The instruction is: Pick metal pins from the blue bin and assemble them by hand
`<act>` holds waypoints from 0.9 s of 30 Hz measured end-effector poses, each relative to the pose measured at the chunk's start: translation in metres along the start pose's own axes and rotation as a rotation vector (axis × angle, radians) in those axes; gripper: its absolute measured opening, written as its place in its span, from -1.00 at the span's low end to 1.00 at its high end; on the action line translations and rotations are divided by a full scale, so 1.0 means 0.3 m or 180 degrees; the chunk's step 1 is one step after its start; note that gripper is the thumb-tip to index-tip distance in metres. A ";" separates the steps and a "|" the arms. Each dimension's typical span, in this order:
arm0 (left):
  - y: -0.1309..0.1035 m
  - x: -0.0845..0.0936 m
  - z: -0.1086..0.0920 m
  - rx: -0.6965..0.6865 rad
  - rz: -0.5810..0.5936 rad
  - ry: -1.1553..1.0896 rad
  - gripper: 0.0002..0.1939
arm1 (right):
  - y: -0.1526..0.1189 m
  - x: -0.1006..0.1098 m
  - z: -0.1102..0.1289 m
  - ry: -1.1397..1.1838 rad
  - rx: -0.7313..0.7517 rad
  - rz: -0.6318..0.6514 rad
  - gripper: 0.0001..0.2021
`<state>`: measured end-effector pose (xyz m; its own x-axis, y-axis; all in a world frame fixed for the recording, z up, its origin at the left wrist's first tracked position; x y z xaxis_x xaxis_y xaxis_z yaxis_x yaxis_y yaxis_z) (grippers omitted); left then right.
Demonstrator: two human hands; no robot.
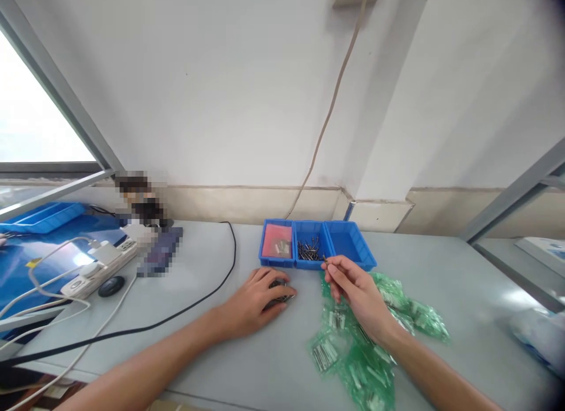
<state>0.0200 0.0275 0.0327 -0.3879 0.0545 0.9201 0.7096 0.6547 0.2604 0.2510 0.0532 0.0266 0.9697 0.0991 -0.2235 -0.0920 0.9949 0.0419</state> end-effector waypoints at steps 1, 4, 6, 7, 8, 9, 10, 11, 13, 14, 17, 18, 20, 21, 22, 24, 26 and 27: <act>-0.001 0.001 -0.001 -0.0015 -0.0016 0.0005 -0.69 | 0.001 -0.002 0.001 0.0003 0.0039 0.0008 -0.63; -0.004 0.002 -0.001 -0.0039 -0.0051 0.0031 -0.69 | 0.003 -0.002 0.006 -0.0055 0.0149 0.0037 -0.65; -0.004 -0.003 0.000 -0.0051 -0.0034 0.0056 -0.69 | 0.006 0.002 0.008 -0.0050 0.0171 0.0053 -0.67; -0.004 -0.005 0.000 -0.0060 -0.0032 0.0067 -0.69 | 0.007 0.004 0.007 -0.0061 0.0171 0.0062 -0.67; -0.004 -0.007 0.001 -0.0072 -0.0032 0.0076 -0.69 | 0.009 0.007 0.006 -0.0060 0.0169 0.0066 -0.68; -0.004 -0.008 0.001 -0.0080 -0.0044 0.0082 -0.69 | 0.010 0.009 0.004 -0.0058 0.0166 0.0066 -0.68; -0.004 -0.009 0.002 -0.0087 -0.0059 0.0084 -0.69 | 0.011 0.010 0.001 -0.0054 0.0157 0.0066 -0.68; -0.004 -0.009 0.002 -0.0088 -0.0070 0.0083 -0.69 | 0.012 0.011 -0.002 -0.0050 0.0148 0.0067 -0.69; -0.003 -0.009 0.003 -0.0076 -0.0072 0.0078 -0.69 | 0.010 0.008 -0.008 -0.0045 0.0130 0.0085 -0.69; -0.002 -0.008 0.003 -0.0069 -0.0066 0.0076 -0.69 | 0.008 0.006 -0.009 -0.0053 0.0124 0.0102 -0.69; 0.000 -0.005 0.002 -0.0044 -0.0037 0.0070 -0.69 | 0.003 -0.001 -0.005 -0.0097 0.0128 0.0132 -0.71; 0.001 -0.004 0.001 -0.0039 -0.0029 0.0066 -0.69 | 0.001 -0.002 -0.003 -0.0107 0.0130 0.0130 -0.71; 0.003 -0.003 0.000 -0.0024 -0.0013 0.0061 -0.70 | -0.001 -0.003 0.003 -0.0118 0.0128 0.0114 -0.71; 0.003 -0.003 -0.001 -0.0020 -0.0004 0.0063 -0.70 | -0.002 -0.003 0.005 -0.0121 0.0126 0.0107 -0.71; 0.003 -0.003 -0.001 -0.0021 -0.0002 0.0068 -0.70 | -0.002 -0.004 0.007 -0.0125 0.0124 0.0106 -0.71; 0.002 -0.003 -0.001 -0.0026 -0.0021 0.0078 -0.70 | -0.003 -0.006 0.010 -0.0127 0.0122 0.0108 -0.70; 0.001 -0.001 -0.001 -0.0037 -0.0047 0.0077 -0.70 | -0.004 -0.010 0.012 -0.0124 0.0119 0.0111 -0.68; 0.001 -0.001 -0.001 -0.0039 -0.0050 0.0077 -0.70 | -0.005 -0.011 0.013 -0.0132 0.0116 0.0103 -0.67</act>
Point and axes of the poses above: each hand's wrist, its own y-axis towards the middle knuckle, its own x-axis out of the back of the hand, z = x × y, the point moved 6 cm from there along y, towards the middle knuckle, and after that the axes turned 9 degrees about y, right-handed, at the moved point
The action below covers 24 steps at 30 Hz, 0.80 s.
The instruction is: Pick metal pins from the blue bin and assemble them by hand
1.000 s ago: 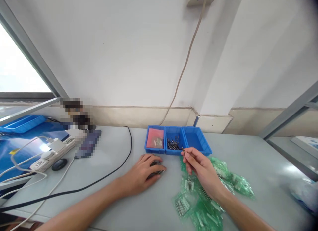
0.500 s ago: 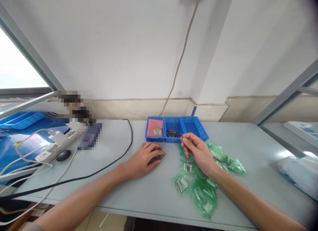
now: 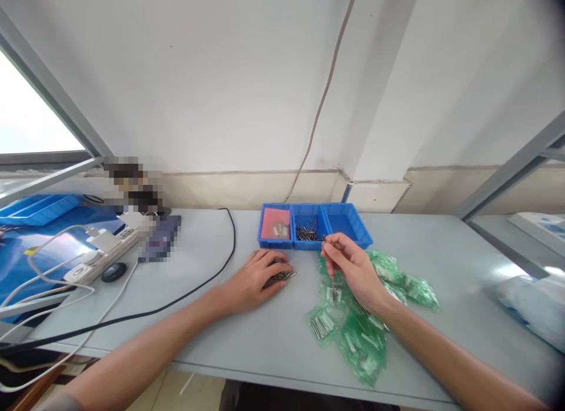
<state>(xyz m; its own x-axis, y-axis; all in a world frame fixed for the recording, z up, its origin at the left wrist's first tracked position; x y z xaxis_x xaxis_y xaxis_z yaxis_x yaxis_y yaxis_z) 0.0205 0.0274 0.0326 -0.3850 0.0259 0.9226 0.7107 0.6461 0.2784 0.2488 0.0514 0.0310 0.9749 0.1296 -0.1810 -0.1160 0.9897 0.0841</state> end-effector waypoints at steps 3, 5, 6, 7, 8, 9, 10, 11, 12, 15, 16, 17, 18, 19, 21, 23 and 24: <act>0.000 0.000 0.000 0.0003 0.0033 -0.0003 -0.70 | -0.002 0.000 -0.001 -0.0067 -0.0026 -0.0038 -0.64; 0.001 0.000 0.000 0.0012 0.0051 -0.0009 -0.70 | -0.003 0.003 -0.003 -0.0115 -0.0035 -0.0066 -0.64; 0.001 -0.001 0.000 0.0014 0.0054 -0.0010 -0.70 | -0.003 0.005 -0.002 -0.0128 -0.0026 -0.0080 -0.65; 0.000 -0.001 0.000 0.0014 0.0050 -0.0012 -0.70 | -0.003 0.007 -0.001 -0.0132 -0.0004 -0.0096 -0.66; 0.000 -0.001 0.000 0.0011 0.0042 -0.0013 -0.71 | -0.002 0.009 0.001 -0.0133 0.0028 -0.0115 -0.67; -0.001 -0.002 0.000 0.0004 0.0034 -0.0015 -0.71 | -0.002 0.010 0.004 -0.0140 0.0053 -0.0128 -0.67; -0.002 -0.002 0.000 -0.0001 0.0022 -0.0021 -0.71 | -0.002 0.011 0.005 -0.0154 0.0068 -0.0136 -0.67; -0.003 -0.003 0.000 0.0000 0.0017 -0.0030 -0.70 | -0.001 0.011 0.006 -0.0164 0.0072 -0.0141 -0.66; -0.003 -0.003 0.000 -0.0001 0.0020 -0.0037 -0.70 | -0.002 0.010 0.005 -0.0198 0.0039 -0.0126 -0.65; -0.004 -0.003 0.000 0.0026 0.0043 -0.0075 -0.69 | -0.004 0.005 -0.002 -0.0138 -0.0016 -0.0070 -0.63; -0.004 -0.003 0.000 0.0036 0.0055 -0.0087 -0.69 | -0.005 0.002 -0.005 -0.0100 -0.0029 -0.0043 -0.63; -0.004 -0.001 -0.001 0.0046 0.0064 -0.0099 -0.69 | -0.006 0.001 -0.009 -0.0048 -0.0036 -0.0023 -0.63; -0.004 0.000 -0.001 0.0057 0.0069 -0.0113 -0.69 | -0.007 -0.001 -0.013 0.0007 -0.0051 -0.0014 -0.64; -0.003 0.002 -0.001 0.0071 0.0072 -0.0129 -0.69 | -0.008 -0.001 -0.017 0.0060 -0.0071 -0.0018 -0.64; -0.003 0.004 -0.001 0.0095 0.0067 -0.0163 -0.69 | -0.010 0.000 -0.024 0.0131 -0.0122 -0.0047 -0.64; -0.002 0.005 0.000 0.0109 0.0063 -0.0190 -0.69 | -0.010 0.000 -0.025 0.0150 -0.0148 -0.0076 -0.63; -0.002 0.004 0.001 0.0108 0.0065 -0.0197 -0.69 | -0.010 0.000 -0.022 0.0154 -0.0145 -0.0093 -0.62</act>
Point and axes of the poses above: each hand's wrist, its own y-axis towards the middle knuckle, its own x-axis out of the back of the hand, z = x × y, the point moved 6 cm from there along y, towards the middle knuckle, and after that the axes turned 9 degrees about y, right-handed, at the moved point
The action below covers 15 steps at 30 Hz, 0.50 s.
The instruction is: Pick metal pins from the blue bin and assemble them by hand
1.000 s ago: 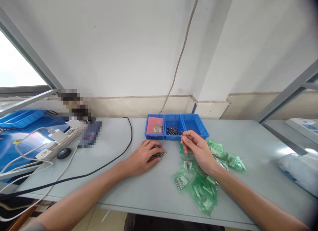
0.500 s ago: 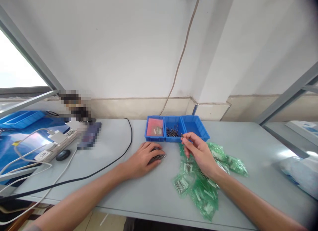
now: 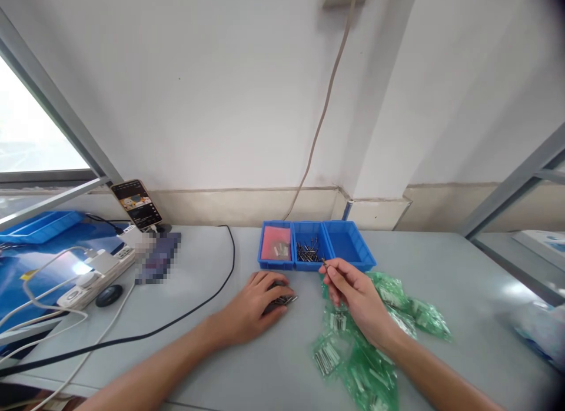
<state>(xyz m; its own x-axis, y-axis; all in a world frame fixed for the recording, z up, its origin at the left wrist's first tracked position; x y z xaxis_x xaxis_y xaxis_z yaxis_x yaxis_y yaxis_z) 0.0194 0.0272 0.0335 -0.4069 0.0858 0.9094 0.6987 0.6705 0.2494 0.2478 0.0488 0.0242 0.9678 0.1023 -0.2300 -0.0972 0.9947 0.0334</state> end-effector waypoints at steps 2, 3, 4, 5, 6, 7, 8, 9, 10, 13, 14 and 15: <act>0.001 -0.002 0.002 -0.0007 0.0001 0.0001 -0.69 | 0.000 0.001 0.009 0.0017 0.0024 -0.0062 -0.59; 0.001 -0.003 0.003 -0.0013 0.0002 0.0005 -0.69 | 0.001 0.002 0.013 0.0034 0.0031 -0.0092 -0.58; 0.001 -0.003 0.004 -0.0022 -0.0001 0.0012 -0.68 | 0.001 0.003 0.017 0.0053 0.0034 -0.0117 -0.58; 0.001 -0.003 0.004 -0.0032 0.0000 0.0021 -0.68 | 0.002 0.003 0.020 0.0074 0.0034 -0.0126 -0.58; 0.002 -0.003 0.004 -0.0039 0.0003 0.0032 -0.68 | 0.004 0.003 0.021 0.0093 0.0033 -0.0125 -0.58; 0.002 -0.002 0.003 -0.0045 0.0003 0.0044 -0.68 | 0.005 0.003 0.022 0.0104 0.0034 -0.0115 -0.59; 0.002 -0.001 0.002 -0.0053 0.0003 0.0056 -0.68 | 0.007 0.004 0.022 0.0105 0.0044 -0.0105 -0.60; 0.002 0.000 0.000 -0.0061 0.0003 0.0067 -0.68 | 0.008 0.004 0.021 0.0095 0.0058 -0.0093 -0.61; 0.002 0.001 -0.002 -0.0073 0.0002 0.0075 -0.68 | 0.008 0.005 0.021 0.0078 0.0073 -0.0084 -0.62; 0.002 0.002 -0.009 -0.0102 0.0004 0.0103 -0.68 | 0.007 0.005 0.022 0.0046 0.0137 -0.0058 -0.64; 0.002 0.001 -0.011 -0.0110 0.0004 0.0121 -0.68 | 0.006 0.005 0.023 0.0056 0.0168 -0.0041 -0.65; 0.001 0.001 -0.012 -0.0118 -0.0001 0.0139 -0.68 | 0.006 0.005 0.024 0.0050 0.0178 -0.0035 -0.65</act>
Point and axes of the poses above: each hand's wrist, its own y-axis towards the middle knuckle, its own x-axis out of the back of the hand, z = x × y, the point moved 6 cm from there along y, towards the middle knuckle, and after that the axes turned 9 degrees about y, right-handed, at the moved point
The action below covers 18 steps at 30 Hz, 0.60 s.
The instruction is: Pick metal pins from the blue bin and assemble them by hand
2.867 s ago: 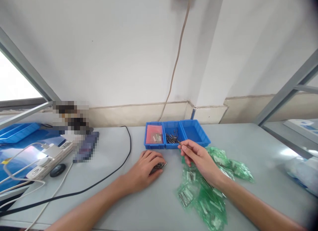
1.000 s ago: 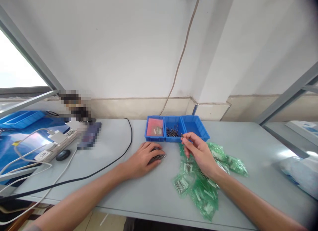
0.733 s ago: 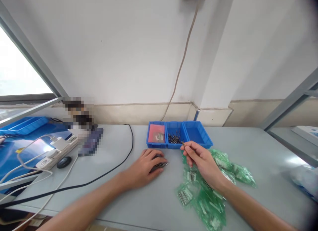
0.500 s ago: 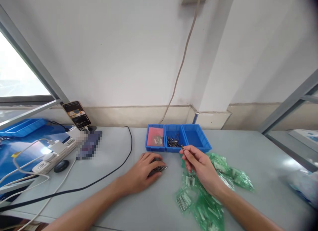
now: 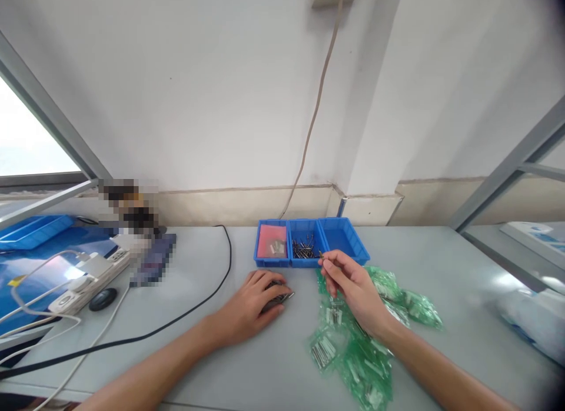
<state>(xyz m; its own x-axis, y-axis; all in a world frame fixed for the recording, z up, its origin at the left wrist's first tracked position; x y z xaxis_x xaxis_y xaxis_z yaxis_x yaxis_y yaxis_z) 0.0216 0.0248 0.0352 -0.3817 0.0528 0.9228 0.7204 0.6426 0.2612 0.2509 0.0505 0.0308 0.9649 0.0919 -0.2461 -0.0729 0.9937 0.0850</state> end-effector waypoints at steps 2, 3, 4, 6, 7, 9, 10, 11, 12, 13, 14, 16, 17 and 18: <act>0.000 0.001 -0.002 -0.0008 -0.0010 0.0023 -0.69 | 0.003 0.003 0.001 -0.0029 0.0025 0.0031 -0.66; 0.000 0.002 -0.002 -0.0005 -0.0013 0.0025 -0.69 | 0.006 0.006 0.000 -0.0059 0.0030 0.0046 -0.66; 0.000 0.003 -0.002 -0.0002 -0.0014 0.0023 -0.69 | 0.011 0.011 0.000 -0.0094 0.0038 0.0050 -0.67; 0.000 0.003 -0.002 -0.0001 0.0009 0.0027 -0.69 | 0.022 0.026 0.001 -0.0172 0.0058 0.0013 -0.66; 0.000 0.002 -0.002 -0.0012 0.0021 0.0037 -0.69 | 0.027 0.036 0.004 -0.0188 0.0072 -0.0054 -0.65; 0.000 0.000 0.000 -0.0028 0.0023 0.0062 -0.69 | 0.033 0.051 0.014 -0.0223 0.0095 -0.0161 -0.64; 0.000 0.000 0.002 -0.0031 0.0014 0.0069 -0.69 | 0.035 0.054 0.021 -0.0275 0.0101 -0.0179 -0.64; -0.001 -0.001 0.004 -0.0031 0.0003 0.0072 -0.68 | 0.035 0.054 0.027 -0.0317 0.0110 -0.0190 -0.64; -0.002 -0.002 0.006 -0.0031 -0.0007 0.0070 -0.68 | 0.034 0.054 0.033 -0.0342 0.0115 -0.0201 -0.64; -0.003 -0.003 0.008 -0.0024 -0.0006 0.0065 -0.68 | 0.033 0.052 0.036 -0.0373 0.0111 -0.0181 -0.64; -0.004 -0.005 0.010 -0.0013 0.0002 0.0059 -0.68 | 0.033 0.048 0.037 -0.0396 0.0114 -0.0143 -0.63; -0.006 -0.005 0.012 0.0017 0.0011 0.0038 -0.68 | 0.032 0.040 0.030 -0.0439 0.0118 -0.0034 -0.64; -0.006 -0.004 0.012 0.0032 0.0012 0.0025 -0.68 | 0.032 0.036 0.025 -0.0457 0.0126 0.0020 -0.64; -0.006 -0.003 0.011 0.0044 0.0012 0.0012 -0.68 | 0.032 0.034 0.018 -0.0474 0.0121 0.0052 -0.65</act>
<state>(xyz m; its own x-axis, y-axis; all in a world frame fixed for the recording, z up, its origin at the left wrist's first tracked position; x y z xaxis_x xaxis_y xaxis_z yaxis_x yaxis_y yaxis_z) 0.0188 0.0263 0.0330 -0.3769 0.0524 0.9248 0.7137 0.6528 0.2539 0.2615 0.0607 0.0344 0.9906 0.0948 -0.0986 -0.0822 0.9887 0.1250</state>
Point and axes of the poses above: each hand's wrist, its own y-axis towards the middle knuckle, its own x-axis out of the back of the hand, z = x × y, the point moved 6 cm from there along y, towards the middle knuckle, and after that the axes turned 9 degrees about y, right-handed, at the moved point
